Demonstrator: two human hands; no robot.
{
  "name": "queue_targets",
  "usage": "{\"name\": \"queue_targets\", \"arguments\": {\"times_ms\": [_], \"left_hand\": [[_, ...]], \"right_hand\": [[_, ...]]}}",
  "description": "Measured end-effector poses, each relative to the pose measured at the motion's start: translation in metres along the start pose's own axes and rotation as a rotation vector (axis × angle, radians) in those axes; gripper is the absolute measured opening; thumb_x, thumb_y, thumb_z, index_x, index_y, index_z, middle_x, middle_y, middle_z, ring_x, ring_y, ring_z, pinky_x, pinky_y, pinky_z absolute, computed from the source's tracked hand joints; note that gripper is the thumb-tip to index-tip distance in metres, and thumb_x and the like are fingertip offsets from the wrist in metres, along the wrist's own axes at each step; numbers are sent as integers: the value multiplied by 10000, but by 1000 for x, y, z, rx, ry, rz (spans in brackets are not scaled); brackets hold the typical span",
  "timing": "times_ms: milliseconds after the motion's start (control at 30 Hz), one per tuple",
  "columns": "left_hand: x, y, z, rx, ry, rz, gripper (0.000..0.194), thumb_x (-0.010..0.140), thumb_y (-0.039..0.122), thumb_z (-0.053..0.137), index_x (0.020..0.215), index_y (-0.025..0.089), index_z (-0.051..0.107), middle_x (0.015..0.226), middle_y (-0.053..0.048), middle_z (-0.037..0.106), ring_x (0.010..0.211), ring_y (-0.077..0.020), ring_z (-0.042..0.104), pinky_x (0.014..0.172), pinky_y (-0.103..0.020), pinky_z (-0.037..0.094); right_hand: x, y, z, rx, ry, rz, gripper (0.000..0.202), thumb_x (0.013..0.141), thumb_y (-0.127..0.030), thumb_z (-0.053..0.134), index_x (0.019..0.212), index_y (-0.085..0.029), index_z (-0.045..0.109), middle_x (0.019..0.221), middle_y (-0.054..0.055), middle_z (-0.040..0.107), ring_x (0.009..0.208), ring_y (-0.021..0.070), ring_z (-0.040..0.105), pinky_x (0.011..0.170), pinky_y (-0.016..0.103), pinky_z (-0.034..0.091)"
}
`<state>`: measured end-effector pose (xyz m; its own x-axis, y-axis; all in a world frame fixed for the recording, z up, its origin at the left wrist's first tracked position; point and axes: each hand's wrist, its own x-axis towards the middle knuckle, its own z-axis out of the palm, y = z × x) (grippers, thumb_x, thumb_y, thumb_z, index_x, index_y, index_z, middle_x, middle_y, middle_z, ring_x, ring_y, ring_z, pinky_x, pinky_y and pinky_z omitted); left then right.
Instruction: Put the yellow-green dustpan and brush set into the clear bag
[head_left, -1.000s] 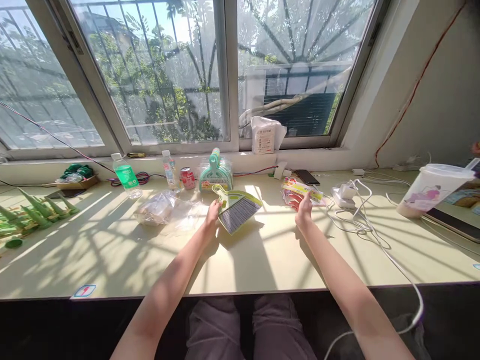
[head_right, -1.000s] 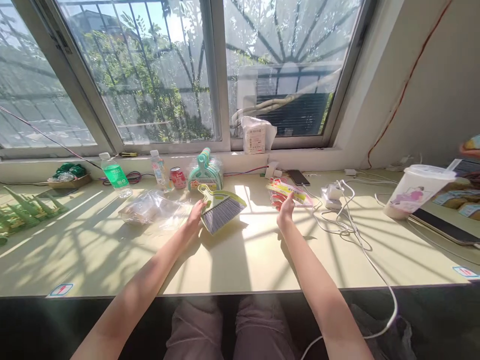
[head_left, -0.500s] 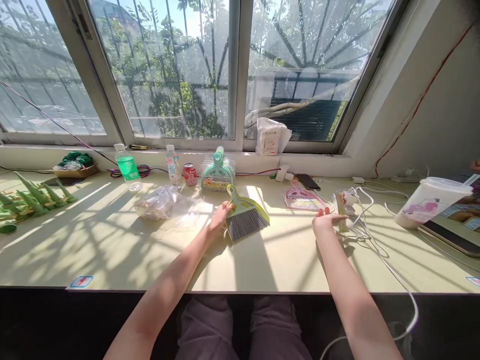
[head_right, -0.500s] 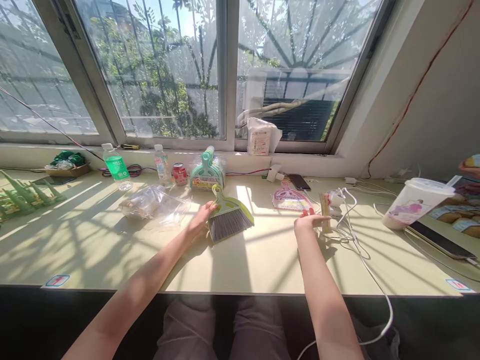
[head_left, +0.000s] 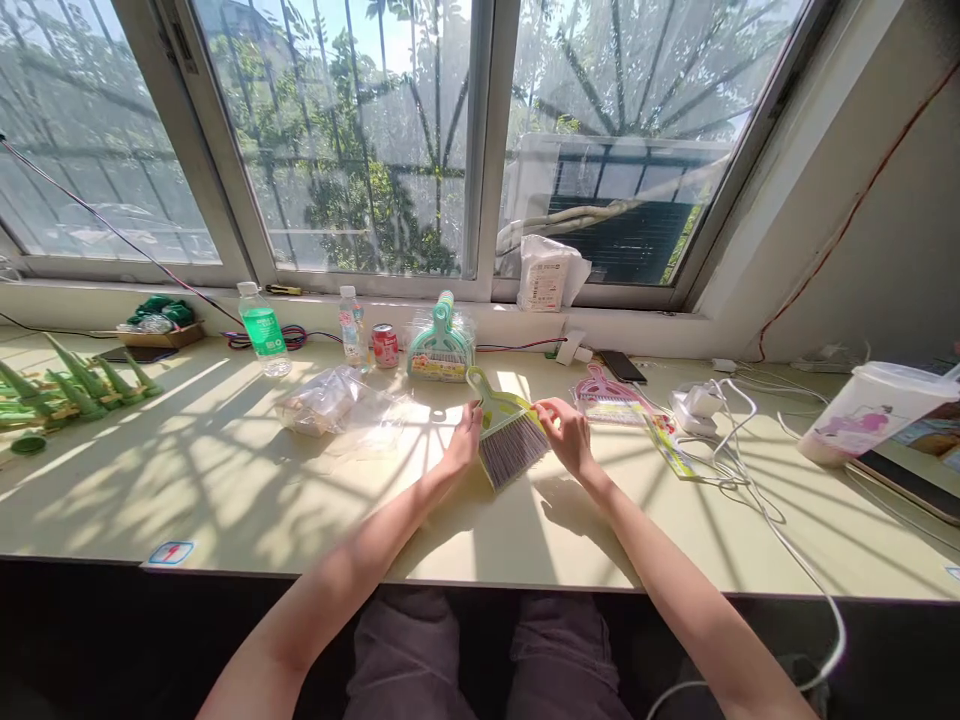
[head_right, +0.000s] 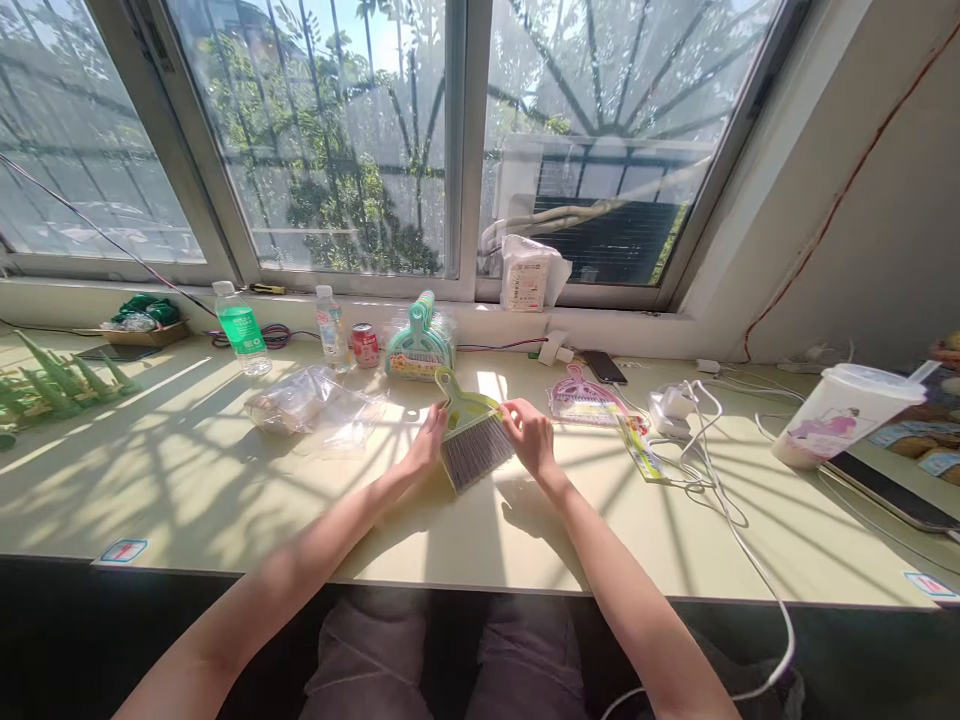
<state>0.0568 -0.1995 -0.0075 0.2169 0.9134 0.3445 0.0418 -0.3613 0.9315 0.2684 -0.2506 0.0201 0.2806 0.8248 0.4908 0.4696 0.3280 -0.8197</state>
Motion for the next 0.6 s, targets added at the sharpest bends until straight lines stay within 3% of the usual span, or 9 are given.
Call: {"name": "queue_targets", "arguments": {"times_ms": [67,167,267,400,600], "left_hand": [[-14,3,13,-29,-59,14,330,1116,486,534,1331,260,642,1446,-193,746,1414,-348,703,1241,-530,540],[-26,9,24,37,-47,-12,381,1120,483,540,1409,256,641,1558,-217,706,1521,-386,656,1280,-551,520],[-28,16,23,96,-69,61,450,1127,508,529,1476,244,635,1598,-209,700,1511,-425,659,1263,-606,527],[-28,23,19,134,-37,65,457,1142,506,525,1498,251,654,1575,-194,726,1443,-424,698,1219,-596,552],[-34,28,18,145,17,63,470,1156,489,511,1547,260,637,1599,-185,707,1516,-398,636,1289,-588,486]], "right_hand": [[-15,-9,24,-54,-143,-103,312,935,-614,676,851,-316,709,998,82,751,838,287,604,853,442,497],[-24,-12,40,-80,-109,-106,305,995,-611,632,907,-328,705,1090,105,752,995,340,641,950,481,534],[-16,-4,31,-183,-37,-118,306,1015,-603,626,1013,-307,703,1177,146,739,1145,379,650,1030,516,547],[-4,6,15,-313,-80,-112,310,1044,-583,653,1064,-286,741,1160,161,765,1173,397,650,1073,548,547],[-10,4,28,-279,-161,-204,260,1050,-538,668,1037,-298,768,1201,149,778,1201,390,659,1109,542,534]]}}
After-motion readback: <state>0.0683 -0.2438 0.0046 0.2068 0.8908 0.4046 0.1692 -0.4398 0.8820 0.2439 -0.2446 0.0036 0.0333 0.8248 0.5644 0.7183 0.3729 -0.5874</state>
